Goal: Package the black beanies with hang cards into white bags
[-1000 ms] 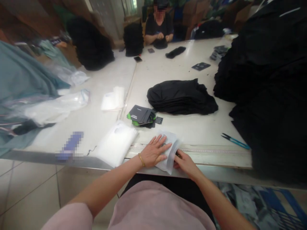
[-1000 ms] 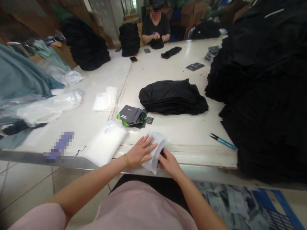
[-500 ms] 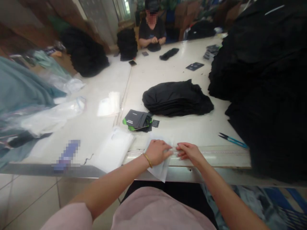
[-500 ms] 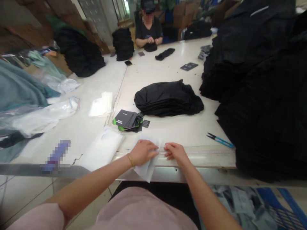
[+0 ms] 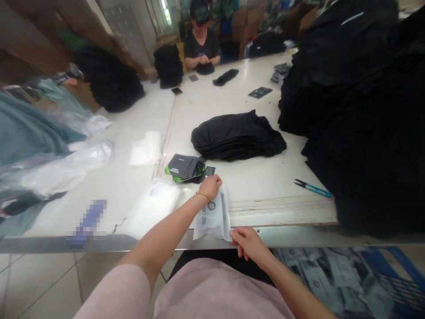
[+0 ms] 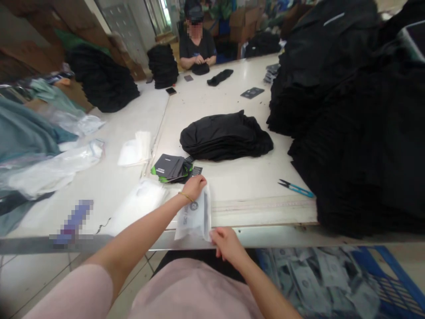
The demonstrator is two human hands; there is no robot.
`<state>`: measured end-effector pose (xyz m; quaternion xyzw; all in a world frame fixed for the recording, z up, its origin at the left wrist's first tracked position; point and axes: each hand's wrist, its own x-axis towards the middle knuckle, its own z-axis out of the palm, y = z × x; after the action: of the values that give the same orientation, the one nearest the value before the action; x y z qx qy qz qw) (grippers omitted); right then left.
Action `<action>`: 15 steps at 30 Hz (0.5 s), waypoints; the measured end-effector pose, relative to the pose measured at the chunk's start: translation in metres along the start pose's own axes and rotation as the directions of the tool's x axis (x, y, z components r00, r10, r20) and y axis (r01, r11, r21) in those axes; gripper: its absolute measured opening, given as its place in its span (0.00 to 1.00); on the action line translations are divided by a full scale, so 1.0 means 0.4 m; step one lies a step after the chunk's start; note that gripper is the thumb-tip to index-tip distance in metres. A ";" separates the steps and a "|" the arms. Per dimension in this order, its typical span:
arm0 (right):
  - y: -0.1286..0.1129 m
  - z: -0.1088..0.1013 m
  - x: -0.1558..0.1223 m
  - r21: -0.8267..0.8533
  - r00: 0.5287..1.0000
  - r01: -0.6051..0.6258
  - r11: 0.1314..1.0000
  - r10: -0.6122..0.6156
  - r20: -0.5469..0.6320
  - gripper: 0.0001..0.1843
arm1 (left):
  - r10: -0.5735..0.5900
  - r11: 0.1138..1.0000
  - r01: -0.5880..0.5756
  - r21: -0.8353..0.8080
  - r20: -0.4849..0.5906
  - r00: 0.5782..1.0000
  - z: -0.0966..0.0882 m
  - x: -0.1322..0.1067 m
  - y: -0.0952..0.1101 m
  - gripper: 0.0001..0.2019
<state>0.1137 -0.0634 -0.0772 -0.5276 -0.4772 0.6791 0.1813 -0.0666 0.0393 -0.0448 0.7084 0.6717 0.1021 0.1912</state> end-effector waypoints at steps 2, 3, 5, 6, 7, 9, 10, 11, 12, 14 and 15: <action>0.012 -0.013 -0.037 -0.011 0.999 0.027 1.000 -0.027 -0.037 0.13 | -0.019 1.000 0.019 -0.020 -0.031 0.999 0.001 -0.005 0.036 0.10; 0.010 -0.023 -0.047 0.012 0.992 0.074 0.997 -0.072 -0.100 0.12 | -0.001 0.999 -0.001 -0.040 -0.037 0.999 0.005 -0.009 0.068 0.10; -0.004 -0.056 -0.057 0.103 0.953 0.201 0.974 -0.170 -0.251 0.16 | 0.111 0.986 -0.117 -0.115 -0.058 0.992 0.015 -0.026 0.147 0.10; -0.008 -0.080 -0.063 0.152 0.930 0.253 0.955 -0.197 -0.309 0.19 | 0.198 0.965 -0.209 -0.159 -0.084 0.977 0.019 -0.037 0.184 0.09; -0.006 -0.109 -0.075 0.194 0.918 0.276 0.941 -0.199 -0.344 0.20 | 0.286 0.932 -0.305 -0.196 -0.123 0.950 0.020 -0.049 0.214 0.10; 0.026 -0.182 -0.122 0.257 0.918 0.238 0.937 -0.131 -0.374 0.20 | 0.408 0.867 -0.449 -0.215 -0.211 0.888 0.014 -0.065 0.233 0.14; 0.058 -0.225 -0.159 0.293 0.918 0.190 0.937 -0.064 -0.391 0.20 | 0.429 0.858 -0.476 -0.195 -0.238 0.871 0.007 -0.066 0.221 0.15; 0.101 -0.270 -0.202 0.339 0.910 0.135 0.931 0.019 -0.415 0.19 | 0.423 0.868 -0.469 -0.162 -0.253 0.870 -0.001 -0.063 0.196 0.16; 0.153 -0.315 -0.248 0.404 0.897 0.088 0.911 0.103 -0.429 0.17 | 0.398 0.890 -0.439 -0.123 -0.257 0.880 -0.010 -0.056 0.162 0.15; 0.271 -0.400 -0.334 0.560 0.839 0.015 0.828 0.294 -0.458 0.14 | 0.324 0.939 -0.344 -0.031 -0.262 0.909 -0.031 -0.034 0.080 0.15; 0.330 -0.434 -0.368 0.611 0.815 0.008 0.791 0.349 -0.462 0.12 | 0.297 0.953 -0.302 0.019 -0.263 0.918 -0.041 -0.021 0.041 0.15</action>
<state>0.3577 -0.1577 -0.1060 -0.6606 -0.1180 0.6243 0.3998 -0.0590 0.0328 -0.0222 0.7808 0.5736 0.2306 0.0904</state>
